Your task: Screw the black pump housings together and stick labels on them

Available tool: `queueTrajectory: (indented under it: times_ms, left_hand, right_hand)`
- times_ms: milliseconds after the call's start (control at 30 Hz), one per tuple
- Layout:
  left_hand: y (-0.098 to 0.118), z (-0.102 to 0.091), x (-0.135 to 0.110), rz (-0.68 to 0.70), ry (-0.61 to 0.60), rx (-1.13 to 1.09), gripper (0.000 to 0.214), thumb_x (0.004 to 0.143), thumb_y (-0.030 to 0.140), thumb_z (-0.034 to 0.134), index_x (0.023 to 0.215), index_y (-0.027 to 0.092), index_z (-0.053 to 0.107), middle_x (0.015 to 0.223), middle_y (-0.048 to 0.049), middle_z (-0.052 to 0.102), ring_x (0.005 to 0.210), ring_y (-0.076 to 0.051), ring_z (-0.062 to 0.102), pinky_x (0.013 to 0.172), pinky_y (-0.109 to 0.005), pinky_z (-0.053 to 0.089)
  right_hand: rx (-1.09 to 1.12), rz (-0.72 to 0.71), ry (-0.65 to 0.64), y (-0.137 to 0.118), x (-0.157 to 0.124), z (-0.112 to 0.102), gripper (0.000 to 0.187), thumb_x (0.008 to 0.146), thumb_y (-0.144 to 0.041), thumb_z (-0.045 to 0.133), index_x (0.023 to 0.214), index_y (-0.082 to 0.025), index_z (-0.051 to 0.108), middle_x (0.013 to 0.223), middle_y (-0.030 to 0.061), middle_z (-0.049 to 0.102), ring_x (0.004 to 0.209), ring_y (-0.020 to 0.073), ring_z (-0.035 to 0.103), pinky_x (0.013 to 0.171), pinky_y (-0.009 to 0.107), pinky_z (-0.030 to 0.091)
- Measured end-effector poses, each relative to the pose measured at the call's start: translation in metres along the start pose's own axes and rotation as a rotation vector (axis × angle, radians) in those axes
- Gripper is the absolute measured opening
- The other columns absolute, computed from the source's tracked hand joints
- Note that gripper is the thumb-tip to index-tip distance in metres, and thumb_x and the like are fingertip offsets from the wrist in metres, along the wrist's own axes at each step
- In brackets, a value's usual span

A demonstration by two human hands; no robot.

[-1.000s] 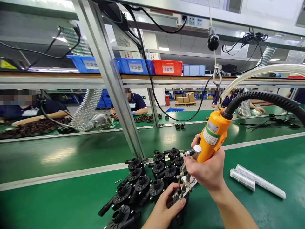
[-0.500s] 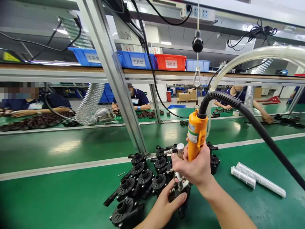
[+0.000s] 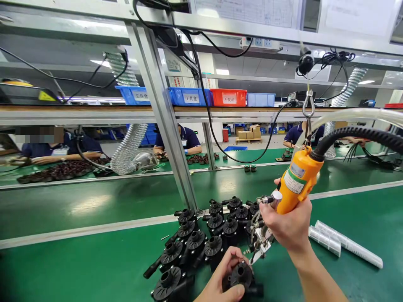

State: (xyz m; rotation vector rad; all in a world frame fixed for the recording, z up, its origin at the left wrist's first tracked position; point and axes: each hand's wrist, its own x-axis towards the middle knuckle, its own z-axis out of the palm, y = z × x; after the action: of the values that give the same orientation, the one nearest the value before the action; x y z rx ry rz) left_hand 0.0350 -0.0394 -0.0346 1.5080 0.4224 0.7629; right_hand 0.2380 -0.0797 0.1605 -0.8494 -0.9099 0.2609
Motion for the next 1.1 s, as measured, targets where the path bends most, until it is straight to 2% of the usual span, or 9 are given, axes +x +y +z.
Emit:
queueTrajectory:
  times_ms: [100, 167, 433, 700, 767, 900, 1000, 1100]
  left_hand:
    - [-0.003, 0.002, 0.002, 0.025, 0.212, 0.17, 0.052, 0.087, 0.055, 0.08, 0.123, 0.025, 0.057, 0.116, -0.0071, 0.064, 0.108, -0.027, 0.06, 0.096, -0.037, 0.047]
    - [-0.008, 0.002, 0.004, 0.01, 0.272, 0.206, 0.052, 0.089, 0.054, 0.078, 0.127, 0.024, 0.058, 0.121, -0.0084, 0.065, 0.114, -0.03, 0.059, 0.102, -0.039, 0.047]
    - [-0.016, -0.002, 0.005, -0.025, 0.276, 0.194, 0.06, 0.086, 0.059, 0.081, 0.128, 0.024, 0.056, 0.125, -0.0081, 0.064, 0.118, -0.03, 0.059, 0.102, -0.037, 0.048]
    - [-0.012, -0.001, 0.007, -0.041, 0.252, 0.131, 0.058, 0.085, 0.058, 0.083, 0.123, 0.024, 0.058, 0.115, -0.0053, 0.064, 0.105, -0.026, 0.06, 0.091, -0.033, 0.05]
    - [-0.015, -0.002, 0.007, -0.052, 0.27, 0.113, 0.059, 0.081, 0.057, 0.087, 0.122, 0.023, 0.06, 0.116, -0.0052, 0.065, 0.108, -0.026, 0.06, 0.095, -0.034, 0.051]
    - [-0.021, -0.004, 0.007, -0.078, 0.326, 0.078, 0.065, 0.076, 0.055, 0.091, 0.124, 0.024, 0.06, 0.127, -0.0072, 0.065, 0.124, -0.031, 0.057, 0.112, -0.04, 0.046]
    - [-0.019, -0.003, 0.008, -0.088, 0.326, 0.083, 0.062, 0.076, 0.054, 0.09, 0.121, 0.023, 0.061, 0.125, -0.0075, 0.066, 0.122, -0.031, 0.058, 0.108, -0.039, 0.048]
    - [-0.011, 0.0, 0.009, -0.081, 0.313, 0.092, 0.06, 0.076, 0.054, 0.09, 0.117, 0.023, 0.06, 0.119, -0.006, 0.065, 0.115, -0.029, 0.059, 0.102, -0.036, 0.05]
  right_hand:
    - [0.038, 0.013, -0.025, -0.002, -0.002, -0.002, 0.042, 0.06, -0.023, 0.082, 0.099, -0.019, 0.066, 0.066, -0.006, 0.06, 0.043, 0.0095, 0.05, 0.039, 0.023, 0.045]
    - [0.044, 0.014, -0.03, 0.0, -0.003, 0.001, 0.043, 0.06, -0.023, 0.081, 0.1, -0.019, 0.066, 0.067, -0.0056, 0.061, 0.044, 0.0102, 0.051, 0.04, 0.023, 0.046]
    - [0.129, 0.068, -0.067, 0.005, -0.007, 0.016, 0.043, 0.062, -0.024, 0.081, 0.101, -0.02, 0.064, 0.063, -0.0078, 0.057, 0.043, 0.0089, 0.046, 0.039, 0.023, 0.043]
    - [-0.04, -0.011, -0.083, 0.001, -0.013, 0.026, 0.039, 0.063, -0.028, 0.076, 0.098, -0.023, 0.06, 0.057, -0.0095, 0.055, 0.042, 0.0112, 0.05, 0.041, 0.024, 0.047]
    - [-0.066, -0.006, -0.132, 0.006, -0.016, 0.031, 0.037, 0.064, -0.029, 0.075, 0.095, -0.024, 0.057, 0.056, -0.0101, 0.053, 0.042, 0.0112, 0.05, 0.041, 0.024, 0.047]
    - [-0.06, 0.061, -0.234, 0.018, -0.021, 0.038, 0.04, 0.064, -0.029, 0.078, 0.096, -0.024, 0.054, 0.054, -0.0119, 0.05, 0.042, 0.0112, 0.049, 0.042, 0.023, 0.046]
    - [-0.048, 0.102, -0.252, 0.023, -0.023, 0.038, 0.042, 0.064, -0.029, 0.078, 0.097, -0.024, 0.053, 0.055, -0.0128, 0.048, 0.042, 0.01, 0.045, 0.041, 0.023, 0.044]
    - [-0.06, 0.08, -0.249, 0.025, -0.023, 0.037, 0.04, 0.065, -0.031, 0.078, 0.097, -0.024, 0.053, 0.056, -0.0115, 0.049, 0.043, 0.011, 0.047, 0.043, 0.024, 0.046]
